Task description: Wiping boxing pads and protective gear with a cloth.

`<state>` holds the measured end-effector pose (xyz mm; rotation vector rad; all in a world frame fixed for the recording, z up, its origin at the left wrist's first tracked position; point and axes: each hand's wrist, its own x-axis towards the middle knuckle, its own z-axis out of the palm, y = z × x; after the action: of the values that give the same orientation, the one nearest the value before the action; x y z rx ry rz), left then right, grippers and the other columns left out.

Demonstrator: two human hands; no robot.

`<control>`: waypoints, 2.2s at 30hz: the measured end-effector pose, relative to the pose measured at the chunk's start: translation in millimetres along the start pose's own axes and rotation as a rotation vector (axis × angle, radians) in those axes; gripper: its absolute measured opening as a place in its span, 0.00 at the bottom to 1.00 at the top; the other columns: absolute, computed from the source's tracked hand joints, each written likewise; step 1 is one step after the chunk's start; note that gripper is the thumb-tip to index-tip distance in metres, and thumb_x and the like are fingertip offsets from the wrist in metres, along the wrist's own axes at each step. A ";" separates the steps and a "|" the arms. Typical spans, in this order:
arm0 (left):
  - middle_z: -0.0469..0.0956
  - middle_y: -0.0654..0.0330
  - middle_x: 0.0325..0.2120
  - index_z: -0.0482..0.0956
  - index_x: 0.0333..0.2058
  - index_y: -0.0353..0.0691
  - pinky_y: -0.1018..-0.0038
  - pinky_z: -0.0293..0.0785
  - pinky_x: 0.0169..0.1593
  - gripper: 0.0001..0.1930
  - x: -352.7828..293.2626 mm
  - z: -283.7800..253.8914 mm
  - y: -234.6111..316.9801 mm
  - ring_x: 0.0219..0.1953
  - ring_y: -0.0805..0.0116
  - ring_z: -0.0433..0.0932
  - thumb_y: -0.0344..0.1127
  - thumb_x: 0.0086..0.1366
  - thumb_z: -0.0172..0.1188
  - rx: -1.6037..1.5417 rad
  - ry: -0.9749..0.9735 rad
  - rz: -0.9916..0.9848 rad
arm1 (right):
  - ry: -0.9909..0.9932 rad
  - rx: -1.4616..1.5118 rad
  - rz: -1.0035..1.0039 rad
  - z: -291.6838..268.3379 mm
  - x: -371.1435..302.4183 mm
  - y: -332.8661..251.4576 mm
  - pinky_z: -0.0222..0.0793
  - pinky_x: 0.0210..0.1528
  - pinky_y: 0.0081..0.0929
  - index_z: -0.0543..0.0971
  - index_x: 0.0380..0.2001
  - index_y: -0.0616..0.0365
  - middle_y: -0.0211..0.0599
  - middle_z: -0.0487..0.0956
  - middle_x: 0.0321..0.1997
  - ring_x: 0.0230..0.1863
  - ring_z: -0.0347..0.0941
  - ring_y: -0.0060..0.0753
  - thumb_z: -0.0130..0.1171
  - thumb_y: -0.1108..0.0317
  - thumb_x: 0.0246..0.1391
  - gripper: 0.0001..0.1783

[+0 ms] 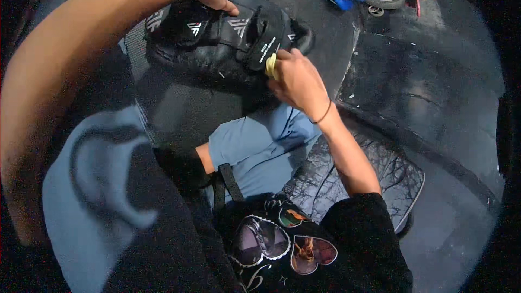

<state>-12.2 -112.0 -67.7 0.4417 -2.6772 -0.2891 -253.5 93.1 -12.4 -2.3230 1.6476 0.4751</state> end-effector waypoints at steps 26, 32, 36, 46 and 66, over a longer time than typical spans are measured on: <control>0.80 0.44 0.45 0.69 0.58 0.34 0.65 0.78 0.45 0.42 47.6 23.3 -10.7 0.45 0.55 0.81 0.62 0.55 0.63 -0.013 -0.177 -0.209 | -0.440 0.465 -0.215 -58.6 -18.7 -15.5 0.68 0.50 0.39 0.80 0.36 0.61 0.45 0.77 0.36 0.43 0.72 0.44 0.64 0.70 0.42 0.14; 0.79 0.44 0.47 0.69 0.59 0.34 0.63 0.77 0.48 0.44 36.6 -4.3 -4.2 0.47 0.53 0.80 0.66 0.55 0.60 0.028 -0.319 -0.303 | 0.280 0.627 0.311 -98.7 11.8 33.0 0.75 0.39 0.23 0.78 0.46 0.65 0.36 0.84 0.37 0.35 0.79 0.22 0.53 0.70 0.56 0.16; 0.79 0.45 0.48 0.69 0.59 0.35 0.62 0.76 0.49 0.45 52.1 -9.0 -0.8 0.49 0.51 0.80 0.68 0.55 0.59 0.026 -0.398 -0.319 | 0.443 0.337 0.482 -25.1 57.1 50.7 0.75 0.41 0.41 0.79 0.42 0.66 0.51 0.82 0.36 0.36 0.80 0.51 0.59 0.64 0.58 0.16; 0.79 0.45 0.50 0.68 0.61 0.36 0.60 0.75 0.53 0.48 49.3 -31.0 8.8 0.53 0.49 0.78 0.74 0.56 0.55 0.060 -0.666 -0.382 | 0.464 0.615 0.514 12.1 3.5 -47.8 0.70 0.29 0.41 0.75 0.31 0.71 0.57 0.78 0.24 0.24 0.77 0.48 0.51 0.70 0.59 0.12; 0.82 0.50 0.27 0.82 0.45 0.41 0.66 0.80 0.36 0.37 26.2 -35.6 51.2 0.27 0.59 0.82 0.72 0.59 0.52 -0.295 -0.732 -0.594 | 0.740 0.344 0.349 88.6 50.3 78.6 0.70 0.50 0.33 0.74 0.50 0.65 0.44 0.78 0.43 0.45 0.75 0.42 0.50 0.76 0.59 0.16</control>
<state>-33.0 -78.3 -12.9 1.2230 -3.0180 -1.2006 -322.8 58.3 -115.2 -2.0586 2.2328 -0.6557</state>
